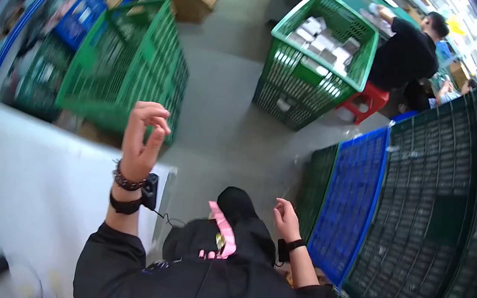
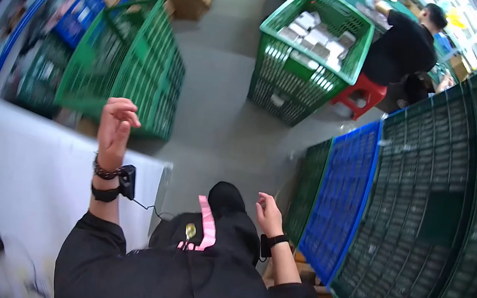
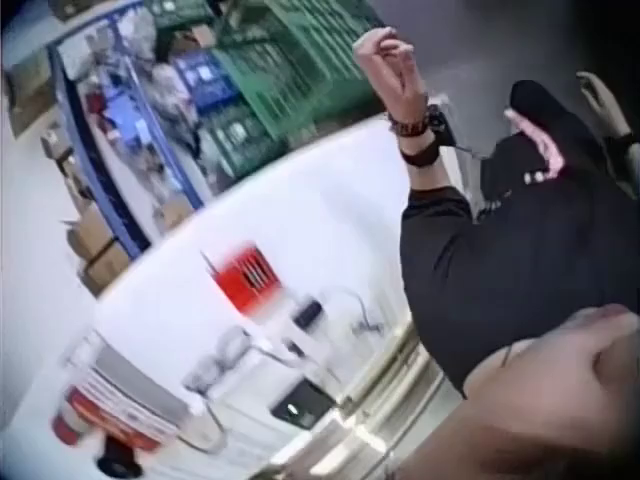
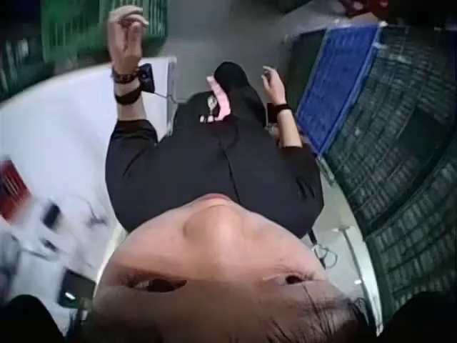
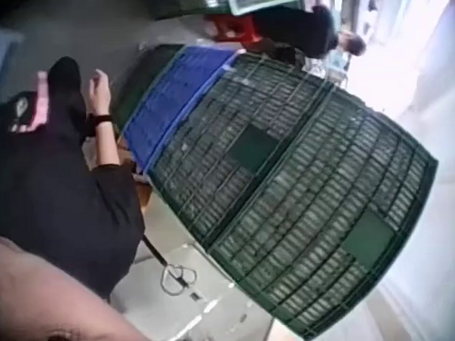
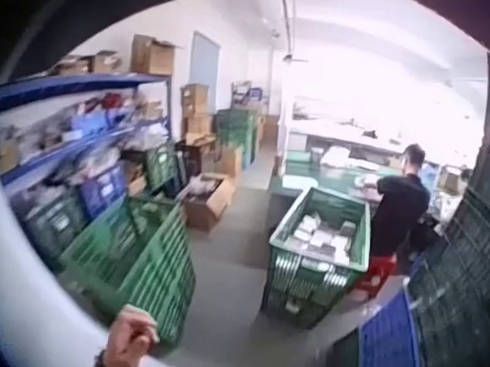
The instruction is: The person moves a green crate of plastic housings to a workbench, places the housings onto the table, and inserts small white components into each housing by hand.
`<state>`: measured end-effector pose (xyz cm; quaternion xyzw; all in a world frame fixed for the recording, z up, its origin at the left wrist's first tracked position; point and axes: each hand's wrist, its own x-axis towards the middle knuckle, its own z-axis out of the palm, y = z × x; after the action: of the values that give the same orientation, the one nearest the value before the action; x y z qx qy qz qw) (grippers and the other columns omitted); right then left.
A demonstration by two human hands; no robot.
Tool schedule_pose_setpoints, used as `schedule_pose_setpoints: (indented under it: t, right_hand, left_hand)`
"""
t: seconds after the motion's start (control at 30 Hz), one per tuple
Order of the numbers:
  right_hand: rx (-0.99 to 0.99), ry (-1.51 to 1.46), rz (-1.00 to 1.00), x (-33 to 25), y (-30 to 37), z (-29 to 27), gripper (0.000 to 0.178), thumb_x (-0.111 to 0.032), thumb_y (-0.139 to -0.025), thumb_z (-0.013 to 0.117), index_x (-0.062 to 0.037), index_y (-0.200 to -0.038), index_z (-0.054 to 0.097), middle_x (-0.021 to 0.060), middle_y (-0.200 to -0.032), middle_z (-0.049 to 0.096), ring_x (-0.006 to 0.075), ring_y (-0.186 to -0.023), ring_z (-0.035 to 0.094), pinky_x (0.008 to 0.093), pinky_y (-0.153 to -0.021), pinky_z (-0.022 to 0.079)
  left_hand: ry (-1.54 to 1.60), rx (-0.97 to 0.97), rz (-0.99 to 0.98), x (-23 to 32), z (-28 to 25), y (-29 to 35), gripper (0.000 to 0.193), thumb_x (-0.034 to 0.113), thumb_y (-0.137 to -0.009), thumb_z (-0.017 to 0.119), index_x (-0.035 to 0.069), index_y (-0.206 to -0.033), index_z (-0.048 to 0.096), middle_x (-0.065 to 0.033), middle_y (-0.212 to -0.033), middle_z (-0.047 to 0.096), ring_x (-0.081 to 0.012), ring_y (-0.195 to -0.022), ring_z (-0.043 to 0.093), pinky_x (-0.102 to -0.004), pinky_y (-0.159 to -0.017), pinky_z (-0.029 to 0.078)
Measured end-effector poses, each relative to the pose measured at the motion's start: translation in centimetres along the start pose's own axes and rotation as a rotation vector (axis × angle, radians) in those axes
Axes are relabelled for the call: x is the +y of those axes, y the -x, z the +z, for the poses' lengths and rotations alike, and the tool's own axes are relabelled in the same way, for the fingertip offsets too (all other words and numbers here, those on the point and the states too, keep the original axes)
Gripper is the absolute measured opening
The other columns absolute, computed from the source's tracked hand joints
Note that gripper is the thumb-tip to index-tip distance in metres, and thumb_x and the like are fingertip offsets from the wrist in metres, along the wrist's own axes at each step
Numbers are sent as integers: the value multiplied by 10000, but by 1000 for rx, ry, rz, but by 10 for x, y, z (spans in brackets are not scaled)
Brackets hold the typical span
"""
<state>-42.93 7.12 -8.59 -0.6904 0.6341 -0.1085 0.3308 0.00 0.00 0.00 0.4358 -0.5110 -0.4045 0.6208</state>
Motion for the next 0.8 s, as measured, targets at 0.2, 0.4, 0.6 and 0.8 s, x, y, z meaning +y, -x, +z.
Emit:
schedule_pose_setpoints:
  t: [0.2, 0.4, 0.6, 0.8]
  right_hand:
    - [627, -376, -80, -109, -356, 68, 273, -64, -813, 545, -21, -1080, 503, 117, -844, 568, 214, -733, 559, 301, -669, 461]
    - [-12, -119, 31, -114, -454, 66, 184, -153, -823, 507, -20, -949, 528, 172, -899, 577, 332, -822, 578, 388, -727, 468]
    - [781, -215, 313, -104, -550, 1, 285, -134, -784, 548, -69, -1056, 492, 136, -942, 560, 328, -856, 569, 417, -724, 456]
    - [867, 257, 140, -43, -637, -171, 380, -161, -770, 594, -35, -1103, 462, 133, -991, 543, 335, -930, 529, 426, -767, 429]
  left_hand:
    - [-482, -222, 100, -86, -85, -293, 310, 157, -858, 544, 28, -1130, 468, -109, -1112, 494, -217, -991, 514, -302, -859, 385]
    - [-819, -96, 295, -218, -81, -464, 461, 116, -777, 607, 31, -1201, 446, -141, -1162, 487, -286, -1079, 473, -391, -942, 361]
    - [-900, -97, 90, -336, 19, -593, 598, 252, -760, 635, 47, -1264, 387, -166, -1217, 459, -322, -1143, 433, -433, -966, 337]
    - [-1049, -309, -194, -386, 130, -650, 753, 415, -755, 623, 30, -1316, 301, -215, -1262, 425, -346, -1162, 423, -424, -958, 359]
